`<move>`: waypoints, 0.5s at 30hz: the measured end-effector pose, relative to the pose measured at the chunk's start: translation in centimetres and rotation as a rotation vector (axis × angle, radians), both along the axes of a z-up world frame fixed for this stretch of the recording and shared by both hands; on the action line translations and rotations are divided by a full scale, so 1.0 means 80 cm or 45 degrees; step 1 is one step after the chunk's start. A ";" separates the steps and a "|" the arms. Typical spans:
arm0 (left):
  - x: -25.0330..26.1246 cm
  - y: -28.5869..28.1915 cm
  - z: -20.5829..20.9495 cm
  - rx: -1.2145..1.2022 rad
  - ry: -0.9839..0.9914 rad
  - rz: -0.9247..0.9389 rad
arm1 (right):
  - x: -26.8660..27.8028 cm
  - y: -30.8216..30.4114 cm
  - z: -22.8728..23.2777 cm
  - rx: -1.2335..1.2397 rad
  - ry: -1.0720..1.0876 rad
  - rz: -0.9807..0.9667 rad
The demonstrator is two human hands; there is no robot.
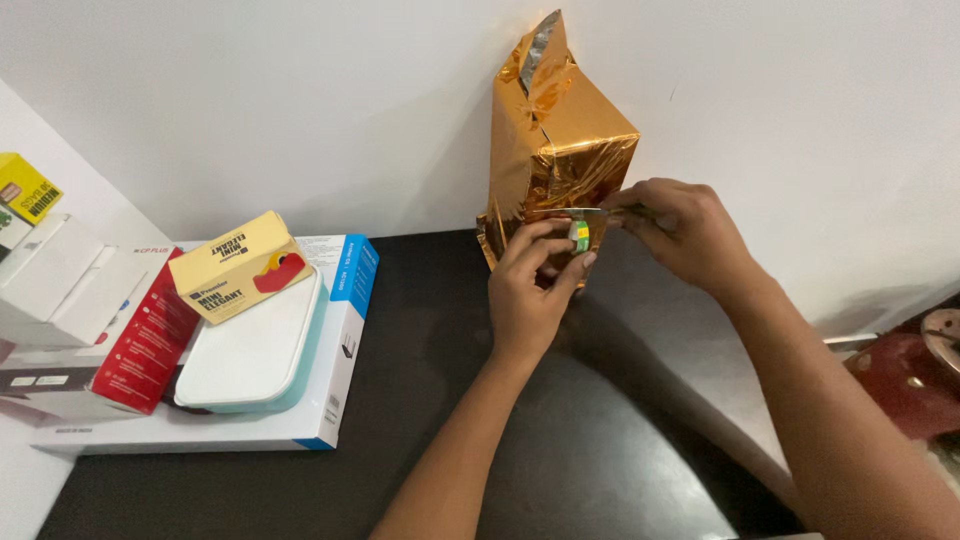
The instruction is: The person wraps a rectangular box with gold foil paper, folding the edges and securing them with clear tape. They use a small knife to cut the tape and smooth the foil over the box's surfaces.
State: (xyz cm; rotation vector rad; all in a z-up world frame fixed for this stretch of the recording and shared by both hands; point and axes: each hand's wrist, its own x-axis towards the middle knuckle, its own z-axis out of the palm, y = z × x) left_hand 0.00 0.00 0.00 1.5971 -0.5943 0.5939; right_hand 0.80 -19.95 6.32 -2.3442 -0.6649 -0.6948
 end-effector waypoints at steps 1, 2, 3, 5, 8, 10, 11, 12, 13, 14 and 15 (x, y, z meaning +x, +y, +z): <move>-0.001 0.000 0.001 0.010 -0.008 0.012 | 0.003 0.001 0.003 -0.062 -0.021 -0.020; -0.002 0.000 0.003 0.020 -0.015 0.025 | 0.005 0.002 0.006 -0.123 -0.041 -0.039; -0.002 0.000 0.004 0.032 -0.023 0.039 | 0.007 0.004 0.008 -0.183 -0.062 -0.057; -0.005 -0.001 0.007 0.024 -0.007 0.020 | 0.008 0.007 0.009 -0.159 -0.109 -0.014; -0.006 0.000 0.007 0.005 0.025 0.014 | 0.009 0.011 0.007 -0.144 -0.161 0.023; -0.005 0.000 0.007 -0.014 0.060 -0.008 | 0.007 0.009 0.005 -0.162 -0.193 0.022; -0.004 0.000 0.007 -0.026 0.080 -0.027 | 0.007 0.006 0.005 -0.182 -0.212 0.018; -0.003 0.000 0.006 -0.037 0.100 -0.046 | 0.006 0.004 0.006 -0.201 -0.231 0.013; -0.002 0.000 0.006 -0.014 0.047 -0.007 | 0.005 0.001 0.007 -0.215 -0.222 -0.005; -0.002 0.000 0.005 0.008 -0.005 0.033 | 0.004 -0.001 0.008 -0.228 -0.214 -0.023; -0.001 0.000 0.004 0.030 -0.059 0.073 | 0.004 -0.003 0.008 -0.243 -0.207 -0.040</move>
